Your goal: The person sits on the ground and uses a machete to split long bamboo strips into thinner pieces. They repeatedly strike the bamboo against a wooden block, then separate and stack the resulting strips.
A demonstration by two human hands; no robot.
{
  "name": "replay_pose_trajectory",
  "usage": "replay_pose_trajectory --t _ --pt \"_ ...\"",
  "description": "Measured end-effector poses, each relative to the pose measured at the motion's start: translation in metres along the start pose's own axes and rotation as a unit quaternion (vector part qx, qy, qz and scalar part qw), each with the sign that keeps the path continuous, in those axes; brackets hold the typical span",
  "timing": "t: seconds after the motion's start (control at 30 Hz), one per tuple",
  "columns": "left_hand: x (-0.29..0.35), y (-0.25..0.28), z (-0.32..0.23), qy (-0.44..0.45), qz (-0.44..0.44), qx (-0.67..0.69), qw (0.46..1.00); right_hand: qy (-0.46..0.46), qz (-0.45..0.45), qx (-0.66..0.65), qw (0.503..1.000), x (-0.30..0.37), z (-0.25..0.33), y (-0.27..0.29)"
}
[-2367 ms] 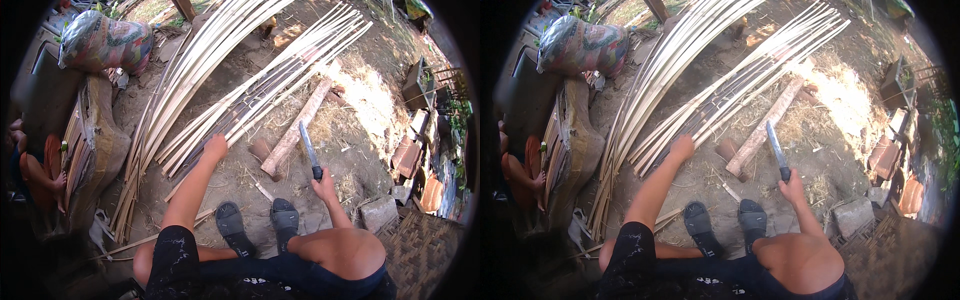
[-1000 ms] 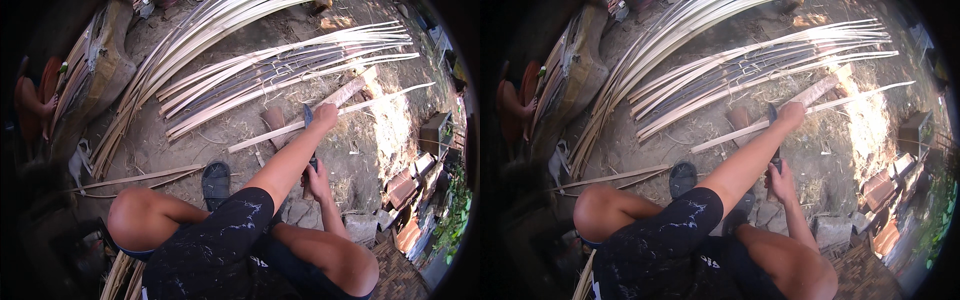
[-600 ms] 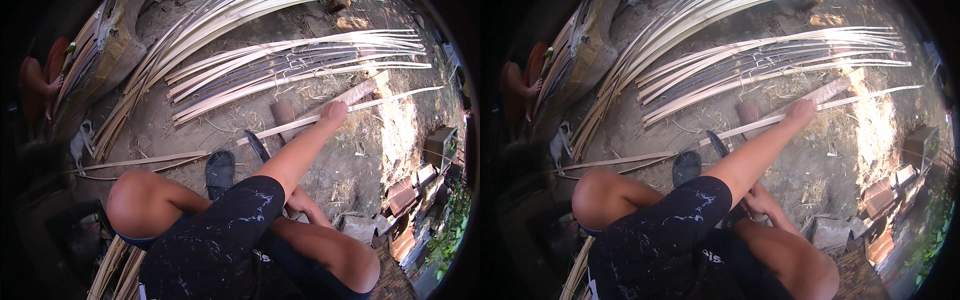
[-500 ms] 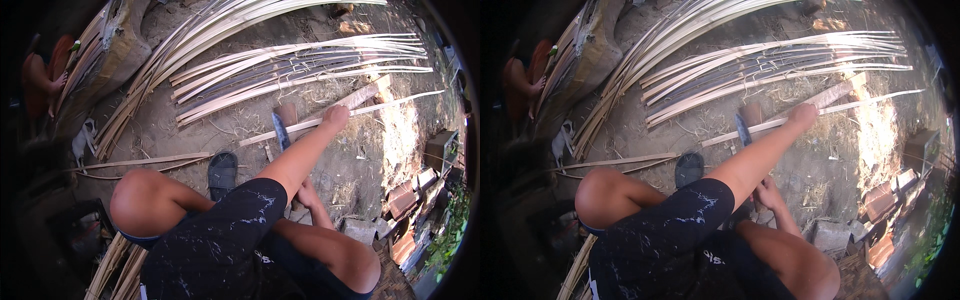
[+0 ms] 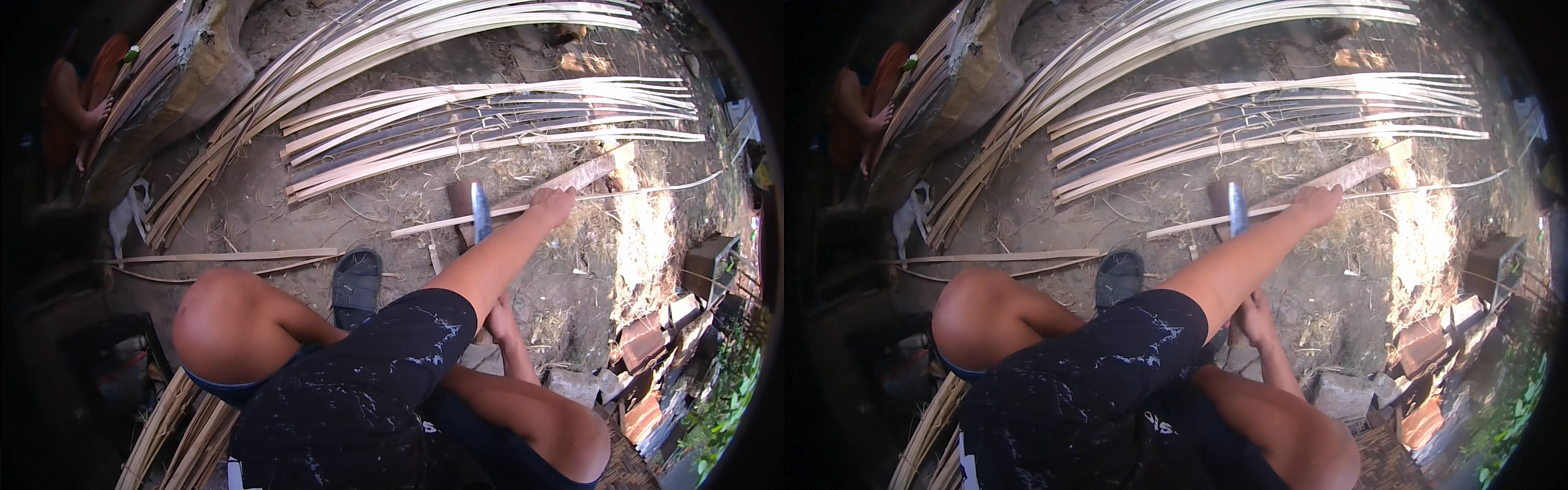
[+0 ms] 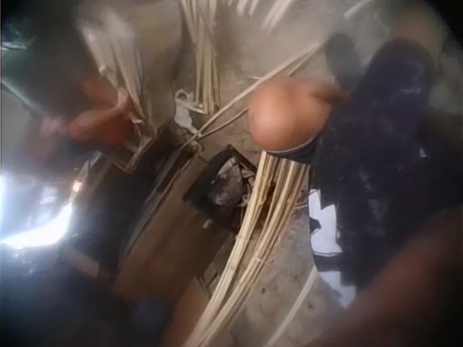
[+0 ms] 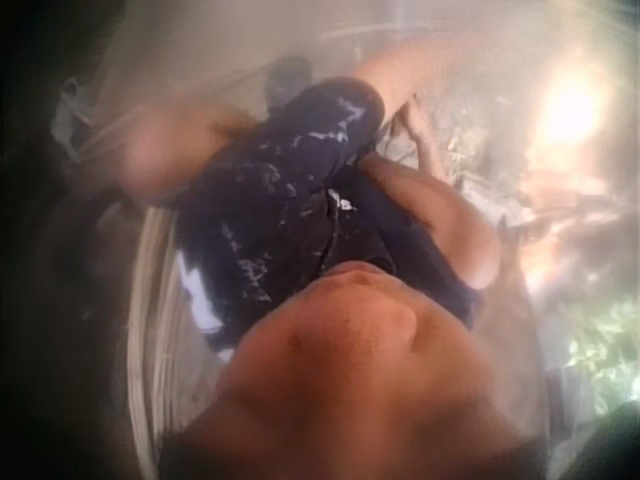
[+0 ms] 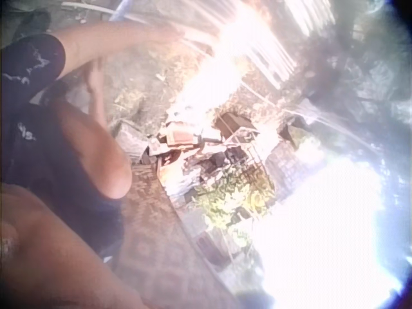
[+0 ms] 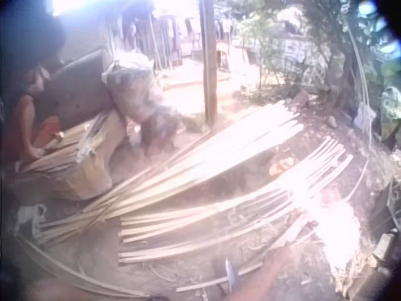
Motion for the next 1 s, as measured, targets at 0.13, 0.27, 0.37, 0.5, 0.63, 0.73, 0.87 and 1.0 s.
replay_pose_trajectory --t 0.13,0.27,0.37,0.5,0.63,0.73,0.87,1.0 --pt "0.001 0.007 0.002 0.015 -0.002 0.007 1.000 -0.023 0.233 0.310 0.921 0.019 0.010 -0.034" --pt "0.008 0.022 0.007 0.041 -0.003 0.029 0.999 -0.008 0.042 0.005 0.999 -0.016 -0.008 0.008" --pt "0.004 0.025 0.007 0.040 0.003 0.031 0.999 0.047 -0.114 -0.205 0.971 -0.037 -0.010 0.009" --pt "0.005 0.027 0.018 0.051 -0.001 0.041 0.998 -0.028 0.172 0.206 0.963 0.015 0.016 -0.040" --pt "0.006 0.026 0.009 0.038 -0.001 0.059 0.998 -0.008 -0.001 -0.121 0.993 -0.014 0.004 -0.019" --pt "0.001 0.025 0.021 0.043 -0.008 0.087 0.995 -0.066 0.093 0.093 0.989 -0.003 0.002 -0.023" --pt "0.008 0.023 0.033 0.051 -0.038 0.109 0.992 -0.065 0.189 0.217 0.955 0.006 -0.002 -0.037" --pt "0.008 0.039 0.011 -0.008 0.068 0.107 0.992 -0.082 0.112 -0.051 0.989 -0.011 -0.019 0.003"
Point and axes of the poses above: each hand's wrist, its own x-axis away from the middle knuckle, its own y-axis out of the back of the hand, z = x × y, the point moved 3 cm from there along -x, towards the middle knuckle, and after that the axes turned 8 degrees about -y, right-handed, at the moved point
